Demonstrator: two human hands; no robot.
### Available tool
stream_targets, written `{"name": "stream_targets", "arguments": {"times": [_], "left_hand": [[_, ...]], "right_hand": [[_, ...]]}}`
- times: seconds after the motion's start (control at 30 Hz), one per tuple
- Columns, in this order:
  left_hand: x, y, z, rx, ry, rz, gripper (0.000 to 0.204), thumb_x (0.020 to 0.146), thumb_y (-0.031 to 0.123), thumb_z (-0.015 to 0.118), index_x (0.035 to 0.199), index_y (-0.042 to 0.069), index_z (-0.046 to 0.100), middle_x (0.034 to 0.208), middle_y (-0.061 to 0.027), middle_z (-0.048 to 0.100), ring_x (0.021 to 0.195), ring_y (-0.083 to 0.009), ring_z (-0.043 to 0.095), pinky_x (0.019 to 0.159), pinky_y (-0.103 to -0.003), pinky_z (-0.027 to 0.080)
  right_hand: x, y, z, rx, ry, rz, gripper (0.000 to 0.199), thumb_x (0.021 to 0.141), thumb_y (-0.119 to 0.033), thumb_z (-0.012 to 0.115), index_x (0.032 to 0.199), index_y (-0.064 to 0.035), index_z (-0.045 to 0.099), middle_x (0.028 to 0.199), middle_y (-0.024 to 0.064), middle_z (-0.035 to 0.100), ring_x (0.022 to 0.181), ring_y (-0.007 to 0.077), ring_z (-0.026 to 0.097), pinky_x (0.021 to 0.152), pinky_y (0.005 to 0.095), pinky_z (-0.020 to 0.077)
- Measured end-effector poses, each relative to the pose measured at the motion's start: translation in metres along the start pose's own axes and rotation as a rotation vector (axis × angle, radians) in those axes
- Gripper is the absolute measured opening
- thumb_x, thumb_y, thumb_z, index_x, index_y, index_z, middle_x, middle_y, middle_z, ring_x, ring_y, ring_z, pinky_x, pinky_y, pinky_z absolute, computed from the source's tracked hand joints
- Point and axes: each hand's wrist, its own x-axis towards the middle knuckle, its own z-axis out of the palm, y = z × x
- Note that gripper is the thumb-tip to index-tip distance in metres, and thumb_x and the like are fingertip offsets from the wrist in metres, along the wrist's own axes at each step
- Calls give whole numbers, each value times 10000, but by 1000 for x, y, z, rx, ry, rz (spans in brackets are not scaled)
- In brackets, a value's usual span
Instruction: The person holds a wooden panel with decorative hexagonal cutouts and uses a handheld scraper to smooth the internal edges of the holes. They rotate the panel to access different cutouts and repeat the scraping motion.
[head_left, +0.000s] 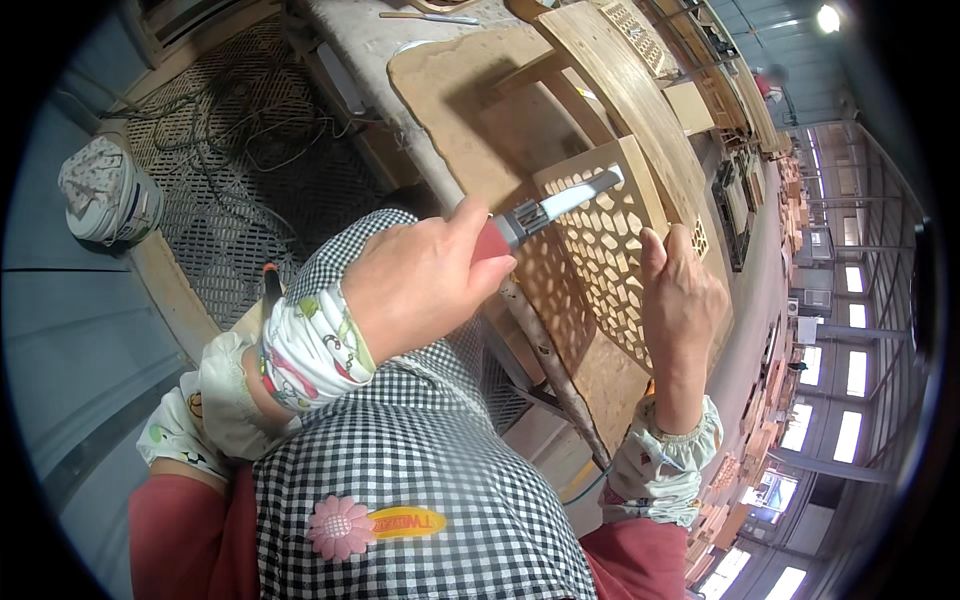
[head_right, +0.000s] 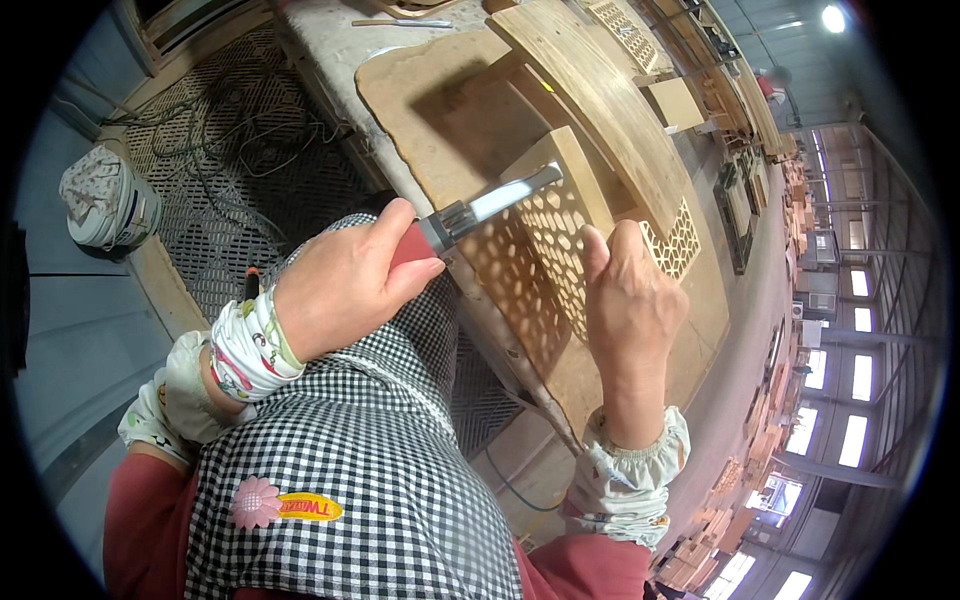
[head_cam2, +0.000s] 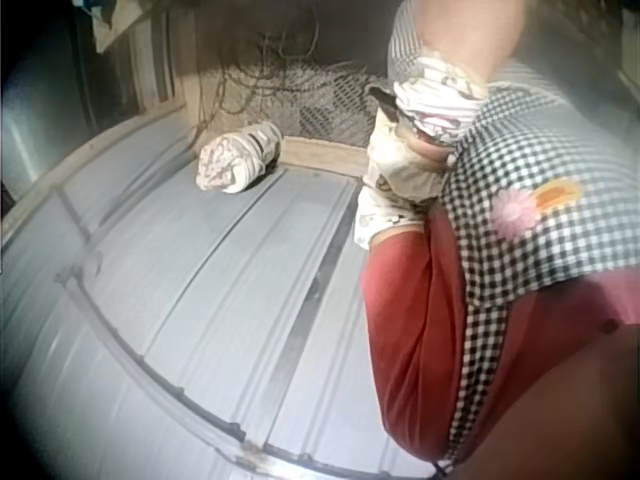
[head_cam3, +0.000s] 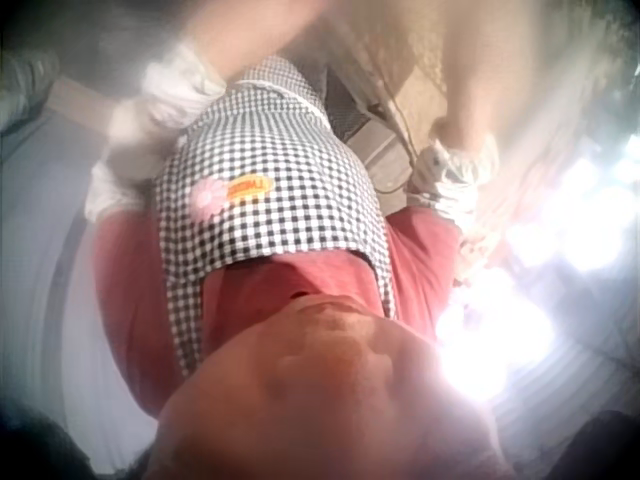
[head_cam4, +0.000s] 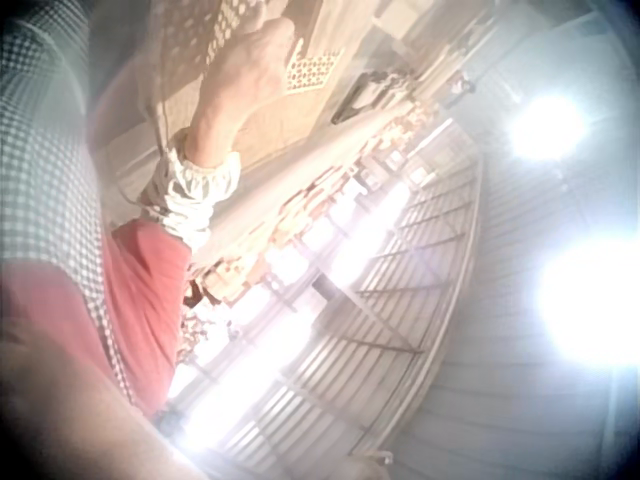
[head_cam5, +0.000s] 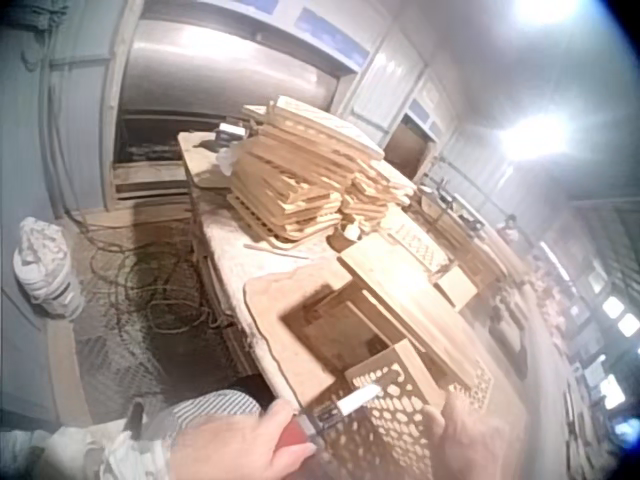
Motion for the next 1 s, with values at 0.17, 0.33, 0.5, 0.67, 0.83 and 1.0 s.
{"name": "stream_targets", "arguments": {"times": [0.17,0.33,0.5,0.67,0.83,1.0], "left_hand": [[9,6,1,-30,-30,-31,389,1012,318,676,1116,-17,506,770,-273,699,725,-436,723,613,-495,571],[17,12,1,-105,-59,-46,397,1026,323,655,1137,-33,522,796,-272,712,739,-429,732,621,-477,573],[9,4,-2,-273,-109,-92,367,1019,325,661,1116,-13,555,853,-249,727,791,-425,732,675,-466,561],[-12,-10,-3,-195,-140,-160,352,1004,333,674,1094,7,575,880,-245,725,815,-441,722,701,-470,557],[-5,-2,1,-14,-94,-94,383,996,349,682,1077,7,530,850,-258,718,771,-460,714,658,-499,561],[8,10,9,239,18,0,398,985,345,704,1100,21,503,809,-231,723,729,-424,733,625,-512,596]], "right_hand": [[-2,-2,-1,12,27,-37,347,1048,-349,669,870,-96,511,654,126,616,590,331,646,536,434,473],[-8,-7,-5,23,46,-91,354,1039,-353,684,861,-106,504,591,122,563,543,322,621,512,427,460],[-3,5,0,30,38,-55,364,1057,-372,652,860,-103,506,605,134,576,556,335,625,519,434,463],[7,31,9,69,32,-53,361,1096,-367,586,865,-99,512,627,158,586,582,362,627,548,458,466],[8,27,4,83,23,-66,360,1089,-360,598,869,-91,504,631,165,581,590,367,630,550,461,467],[5,20,3,86,33,-94,360,1076,-353,622,865,-90,495,631,164,578,595,366,635,549,453,475]]}}
